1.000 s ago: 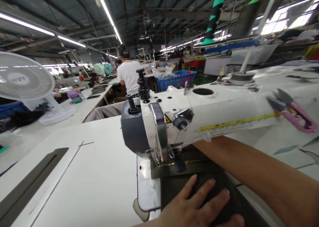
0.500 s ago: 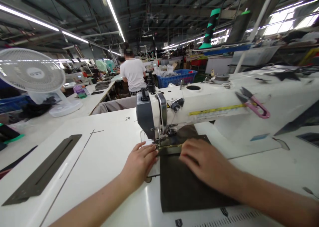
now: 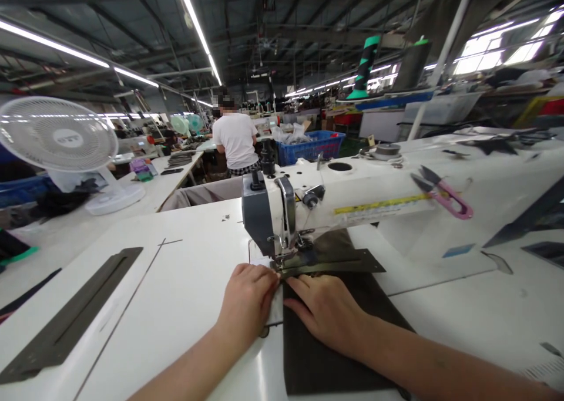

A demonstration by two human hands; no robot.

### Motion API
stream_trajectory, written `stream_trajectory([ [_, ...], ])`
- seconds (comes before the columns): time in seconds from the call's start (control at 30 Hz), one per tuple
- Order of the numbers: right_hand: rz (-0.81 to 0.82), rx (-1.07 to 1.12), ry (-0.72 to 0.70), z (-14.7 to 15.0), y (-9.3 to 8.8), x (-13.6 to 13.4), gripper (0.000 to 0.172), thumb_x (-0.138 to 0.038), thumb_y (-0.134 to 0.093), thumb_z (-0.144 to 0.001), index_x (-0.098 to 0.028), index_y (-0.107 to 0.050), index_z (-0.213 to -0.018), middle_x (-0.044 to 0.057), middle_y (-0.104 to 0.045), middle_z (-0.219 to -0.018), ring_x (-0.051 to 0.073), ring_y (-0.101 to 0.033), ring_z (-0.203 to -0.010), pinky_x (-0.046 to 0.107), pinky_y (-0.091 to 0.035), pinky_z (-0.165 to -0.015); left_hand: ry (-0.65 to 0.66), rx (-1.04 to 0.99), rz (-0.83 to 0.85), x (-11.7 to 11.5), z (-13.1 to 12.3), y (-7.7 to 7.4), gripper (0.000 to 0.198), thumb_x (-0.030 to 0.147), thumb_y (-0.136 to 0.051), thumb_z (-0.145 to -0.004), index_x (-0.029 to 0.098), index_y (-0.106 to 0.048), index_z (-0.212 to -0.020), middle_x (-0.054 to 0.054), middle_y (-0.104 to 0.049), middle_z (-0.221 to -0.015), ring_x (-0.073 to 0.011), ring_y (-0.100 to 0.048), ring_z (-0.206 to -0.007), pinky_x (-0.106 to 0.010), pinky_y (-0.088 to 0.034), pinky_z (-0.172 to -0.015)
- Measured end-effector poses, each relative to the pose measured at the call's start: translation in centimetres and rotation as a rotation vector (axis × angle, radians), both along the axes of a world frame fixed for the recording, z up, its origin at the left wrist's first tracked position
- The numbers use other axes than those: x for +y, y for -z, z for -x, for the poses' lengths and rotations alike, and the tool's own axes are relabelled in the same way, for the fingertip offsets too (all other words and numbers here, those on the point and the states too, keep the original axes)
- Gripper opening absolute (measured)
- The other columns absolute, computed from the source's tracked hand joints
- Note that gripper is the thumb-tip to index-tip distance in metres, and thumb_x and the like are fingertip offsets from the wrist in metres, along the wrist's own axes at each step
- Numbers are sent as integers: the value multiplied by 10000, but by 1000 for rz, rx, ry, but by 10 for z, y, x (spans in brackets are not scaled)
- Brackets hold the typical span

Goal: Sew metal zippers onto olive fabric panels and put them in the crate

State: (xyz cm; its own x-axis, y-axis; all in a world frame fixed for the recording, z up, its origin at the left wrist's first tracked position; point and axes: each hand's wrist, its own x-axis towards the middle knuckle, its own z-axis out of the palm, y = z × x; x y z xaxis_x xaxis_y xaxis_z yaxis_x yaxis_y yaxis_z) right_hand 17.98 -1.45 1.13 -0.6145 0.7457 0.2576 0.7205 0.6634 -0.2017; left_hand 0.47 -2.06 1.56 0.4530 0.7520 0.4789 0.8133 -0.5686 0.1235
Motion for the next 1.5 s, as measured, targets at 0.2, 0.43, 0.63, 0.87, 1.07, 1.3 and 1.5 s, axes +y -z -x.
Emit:
stream_trajectory([
  [0.2, -130, 8, -93, -6, -6, -1, 172, -213, -480, -871, -173, -635, -806, 37, -628, -734, 192, -580, -659, 315, -419, -596, 0, 242, -24, -2, -4, 1, 131, 113, -492, -831, 162, -582, -913, -69, -575, -834, -218, -542, -772, -385, -442, -720],
  [0.43, -215, 85, -42, -4, 6, 10, 327, -189, -493, -850, -35, -559, -1130, 160, -574, -1162, 263, -479, -1106, 402, -349, -967, 15, 268, -128, -3, -6, 0, 203, 82, -413, -853, 145, -560, -977, -115, -573, -1000, -240, -549, -884, -393, -447, -765],
  [0.63, -105, 10, -71, -4, 2, 11, 376, -205, -439, -872, 8, -522, -1171, 185, -531, -1219, 271, -456, -1138, 402, -339, -988, 80, 255, -106, 1, -6, -1, 176, 101, -413, -853, 119, -583, -896, -90, -601, -828, -235, -565, -793, -392, -456, -752],
  [0.87, -109, 11, -90, -5, 3, 15, 337, -210, -444, -875, -21, -523, -1142, 190, -525, -1213, 266, -443, -1151, 402, -336, -987, 83, 244, -127, 6, -8, -1, 191, 121, -407, -847, 126, -598, -843, -94, -604, -797, -235, -561, -765, -386, -456, -717],
  [1.07, -120, 81, -115, -4, 7, 24, 303, -133, -450, -828, -61, -516, -1114, 155, -562, -1129, 263, -480, -1088, 412, -379, -947, 55, 218, -82, 11, -7, 3, 135, 77, -467, -799, 128, -592, -790, -81, -598, -783, -223, -560, -759, -371, -457, -720],
  [1.3, -132, 95, -123, -2, 10, 26, 240, -131, -452, -826, -80, -554, -1037, 138, -598, -1018, 248, -522, -1006, 416, -390, -940, 26, 193, -70, 14, -7, 7, 98, 85, -519, -801, 129, -573, -732, -67, -597, -755, -207, -557, -714, -364, -459, -701],
  [1.5, -151, 117, -122, -1, 12, 28, 237, -120, -452, -815, -95, -565, -1022, 126, -605, -1007, 243, -529, -983, 407, -402, -924, 29, 181, -89, 15, -6, 7, 118, 75, -493, -819, 134, -569, -751, -66, -609, -780, -197, -568, -727, -359, -464, -713],
])
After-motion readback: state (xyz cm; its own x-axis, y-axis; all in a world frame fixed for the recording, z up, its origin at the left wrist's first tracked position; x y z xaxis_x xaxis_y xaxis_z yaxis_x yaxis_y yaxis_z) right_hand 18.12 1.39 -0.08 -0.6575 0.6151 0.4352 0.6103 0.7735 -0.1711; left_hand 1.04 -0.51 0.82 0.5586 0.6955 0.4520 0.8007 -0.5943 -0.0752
